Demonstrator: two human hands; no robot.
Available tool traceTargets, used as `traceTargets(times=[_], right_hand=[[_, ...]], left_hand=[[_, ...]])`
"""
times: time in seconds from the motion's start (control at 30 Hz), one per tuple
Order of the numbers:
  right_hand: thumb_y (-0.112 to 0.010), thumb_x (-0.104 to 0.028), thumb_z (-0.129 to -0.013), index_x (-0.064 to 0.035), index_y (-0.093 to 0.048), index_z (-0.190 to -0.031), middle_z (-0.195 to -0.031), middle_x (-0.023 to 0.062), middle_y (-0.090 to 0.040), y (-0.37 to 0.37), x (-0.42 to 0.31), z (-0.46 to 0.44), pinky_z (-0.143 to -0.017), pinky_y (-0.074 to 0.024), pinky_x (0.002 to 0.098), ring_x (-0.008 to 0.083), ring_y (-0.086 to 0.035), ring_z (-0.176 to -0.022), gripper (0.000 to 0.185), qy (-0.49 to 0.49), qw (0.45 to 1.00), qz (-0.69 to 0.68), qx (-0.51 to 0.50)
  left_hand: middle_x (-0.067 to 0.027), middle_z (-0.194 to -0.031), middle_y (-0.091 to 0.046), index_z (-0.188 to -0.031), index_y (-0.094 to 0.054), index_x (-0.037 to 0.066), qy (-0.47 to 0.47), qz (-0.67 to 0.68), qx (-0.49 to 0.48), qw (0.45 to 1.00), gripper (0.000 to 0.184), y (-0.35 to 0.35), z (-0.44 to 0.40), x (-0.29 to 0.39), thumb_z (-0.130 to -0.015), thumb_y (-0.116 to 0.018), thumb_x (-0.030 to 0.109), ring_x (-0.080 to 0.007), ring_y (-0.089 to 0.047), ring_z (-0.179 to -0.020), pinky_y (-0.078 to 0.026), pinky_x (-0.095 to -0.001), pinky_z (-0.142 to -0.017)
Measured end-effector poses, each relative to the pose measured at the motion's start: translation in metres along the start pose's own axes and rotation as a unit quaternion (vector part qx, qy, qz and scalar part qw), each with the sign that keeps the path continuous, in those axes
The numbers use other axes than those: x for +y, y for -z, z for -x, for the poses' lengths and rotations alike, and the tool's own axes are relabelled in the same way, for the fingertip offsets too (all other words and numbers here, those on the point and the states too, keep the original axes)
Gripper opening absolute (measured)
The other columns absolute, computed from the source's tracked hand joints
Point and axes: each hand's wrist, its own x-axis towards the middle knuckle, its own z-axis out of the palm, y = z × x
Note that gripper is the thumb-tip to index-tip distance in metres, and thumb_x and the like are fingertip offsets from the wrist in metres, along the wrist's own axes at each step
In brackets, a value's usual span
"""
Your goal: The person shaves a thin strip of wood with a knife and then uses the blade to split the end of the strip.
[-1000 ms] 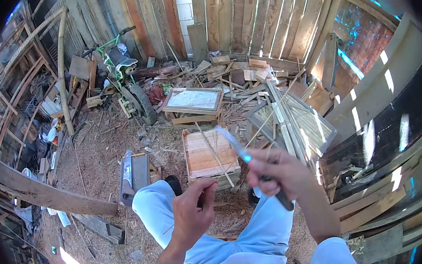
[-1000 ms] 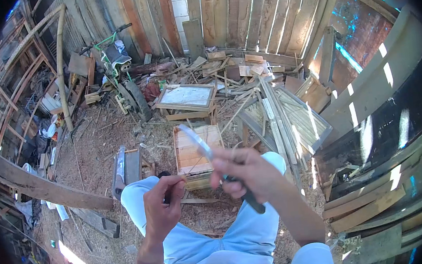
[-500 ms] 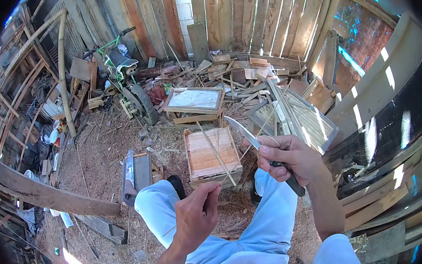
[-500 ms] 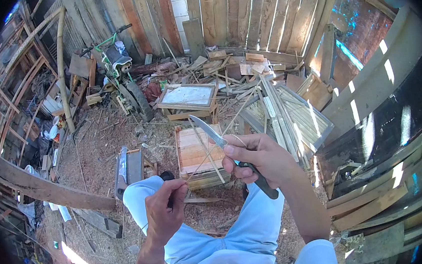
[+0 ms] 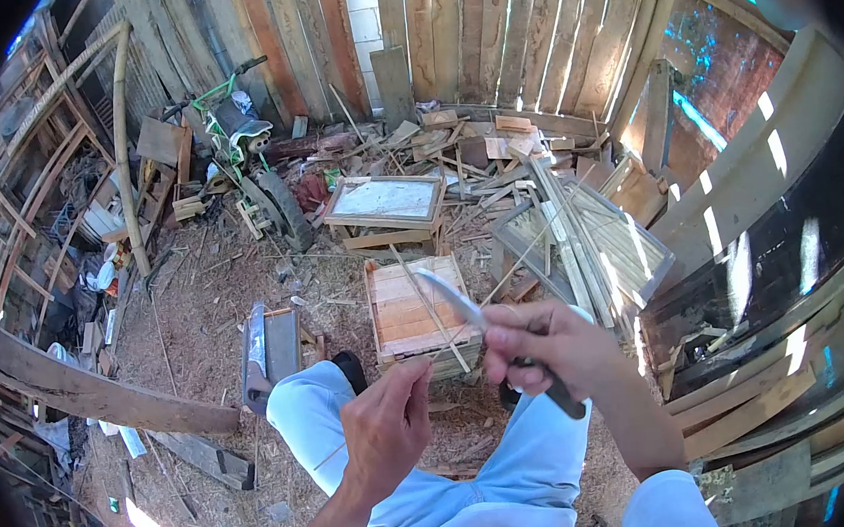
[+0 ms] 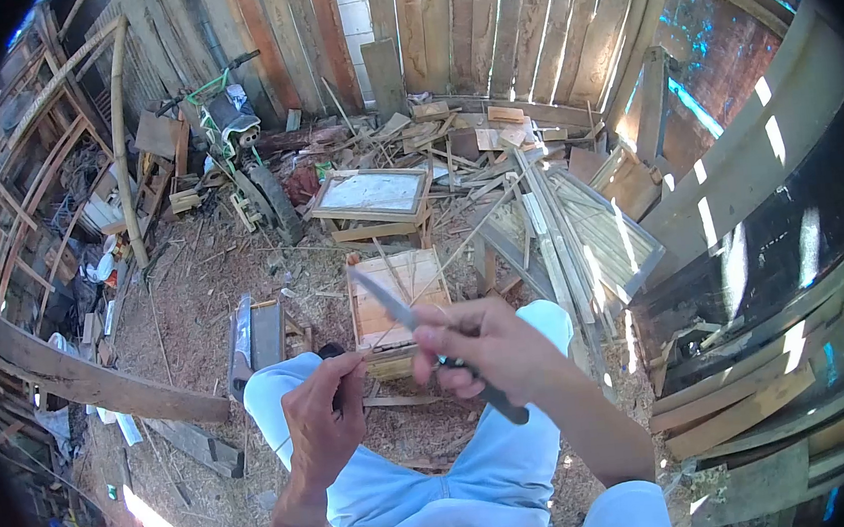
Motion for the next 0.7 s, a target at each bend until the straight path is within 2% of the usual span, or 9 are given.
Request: traceTargets(times=[0.03, 0.1, 0.2, 0.3, 0.33, 0.43, 0.63, 0.7], right_hand=[[-0.054, -0.015, -0.094, -0.0033, -0.051, -0.127, -0.07, 0.0029, -0.057, 0.006, -0.006, 0.001, -0.04, -0.0292, 0.0178, 0.0028, -0.039, -0.046, 0.036, 0.011, 1.0, -0.013, -0.004], [-0.053, -0.016, -0.094, -0.0041, -0.051, -0.127, -0.073, 0.0031, -0.057, 0.029, -0.017, 0.0, -0.041, -0.0298, 0.0173, 0.0031, -0.038, -0.048, 0.035, 0.032, 0.998, -0.045, 0.005], [-0.053, -0.016, -0.095, -0.005, -0.051, -0.126, -0.075, 0.0037, -0.056, 0.03, -0.017, 0.0, -0.04, -0.0299, 0.0162, 0.0027, -0.038, -0.05, 0.033, 0.062, 0.995, -0.07, 0.015], [-0.054, -0.015, -0.094, -0.0039, -0.052, -0.124, -0.075, 0.005, -0.057, 0.01, -0.001, -0.002, -0.041, -0.0314, 0.016, 0.0036, -0.041, -0.05, 0.032, -0.024, 0.996, -0.071, -0.053], [-0.054, -0.015, -0.094, -0.0039, -0.052, -0.124, -0.075, 0.005, -0.057, 0.012, -0.002, -0.002, -0.041, -0.0314, 0.016, 0.0036, -0.041, -0.05, 0.032, -0.025, 0.996, -0.073, -0.053], [-0.055, -0.013, -0.092, -0.0034, -0.049, -0.129, -0.076, 0.0045, -0.057, 0.029, -0.016, 0.0, -0.04, -0.0305, 0.0156, 0.0037, -0.042, -0.05, 0.038, 0.026, 0.995, -0.093, -0.004], [-0.054, -0.012, -0.092, -0.0051, -0.048, -0.131, -0.075, 0.0017, -0.056, 0.067, -0.045, 0.006, -0.038, -0.0297, 0.0149, 0.0023, -0.041, -0.049, 0.039, 0.098, 0.991, -0.056, 0.072], [-0.055, -0.013, -0.092, -0.0056, -0.045, -0.133, -0.077, 0.0021, -0.057, 0.084, -0.049, 0.004, -0.037, -0.0309, 0.0156, 0.0024, -0.042, -0.05, 0.043, 0.124, 0.987, -0.076, 0.071]], left_hand=[[-0.0114, -0.07, -0.063, -0.091, -0.061, 0.002, 0.0, -0.001, -0.002, 1.0, 0.01, 0.002, 0.001, 0.0, -0.082, -0.064, -0.001, -0.0218, -0.062, -0.056, -0.045, -0.0278, -0.049], [-0.0117, -0.073, -0.062, -0.092, -0.058, 0.005, 0.014, -0.01, -0.012, 1.0, 0.014, 0.007, 0.004, -0.001, -0.081, -0.064, -0.001, -0.0282, -0.061, -0.059, -0.045, -0.0334, -0.049], [-0.0115, -0.073, -0.062, -0.092, -0.058, 0.005, 0.001, -0.005, 0.0, 1.0, 0.014, 0.004, 0.005, -0.007, -0.081, -0.064, 0.0, -0.0282, -0.061, -0.059, -0.045, -0.0336, -0.049], [-0.0113, -0.074, -0.062, -0.092, -0.058, 0.005, 0.009, -0.002, -0.007, 1.0, 0.013, 0.0, 0.001, -0.003, -0.081, -0.064, 0.0, -0.0276, -0.061, -0.059, -0.045, -0.0339, -0.049], [-0.0113, -0.074, -0.062, -0.092, -0.058, 0.005, 0.01, -0.003, -0.008, 1.0, 0.013, -0.001, 0.001, -0.003, -0.081, -0.064, 0.0, -0.0276, -0.061, -0.059, -0.045, -0.0339, -0.049], [-0.0112, -0.075, -0.063, -0.092, -0.058, 0.005, 0.008, 0.016, 0.001, 1.0, 0.013, 0.002, 0.001, -0.006, -0.082, -0.064, 0.0, -0.0272, -0.061, -0.058, -0.045, -0.0336, -0.049], [-0.0117, -0.075, -0.064, -0.093, -0.059, 0.004, 0.029, -0.005, -0.027, 0.999, 0.013, 0.014, 0.01, -0.026, -0.082, -0.064, 0.001, -0.0265, -0.061, -0.057, -0.045, -0.0313, -0.049], [-0.0121, -0.075, -0.064, -0.094, -0.059, 0.005, 0.063, 0.007, -0.04, 0.997, 0.012, 0.018, 0.011, -0.032, -0.083, -0.063, 0.001, -0.0243, -0.063, -0.058, -0.046, -0.031, -0.049]])
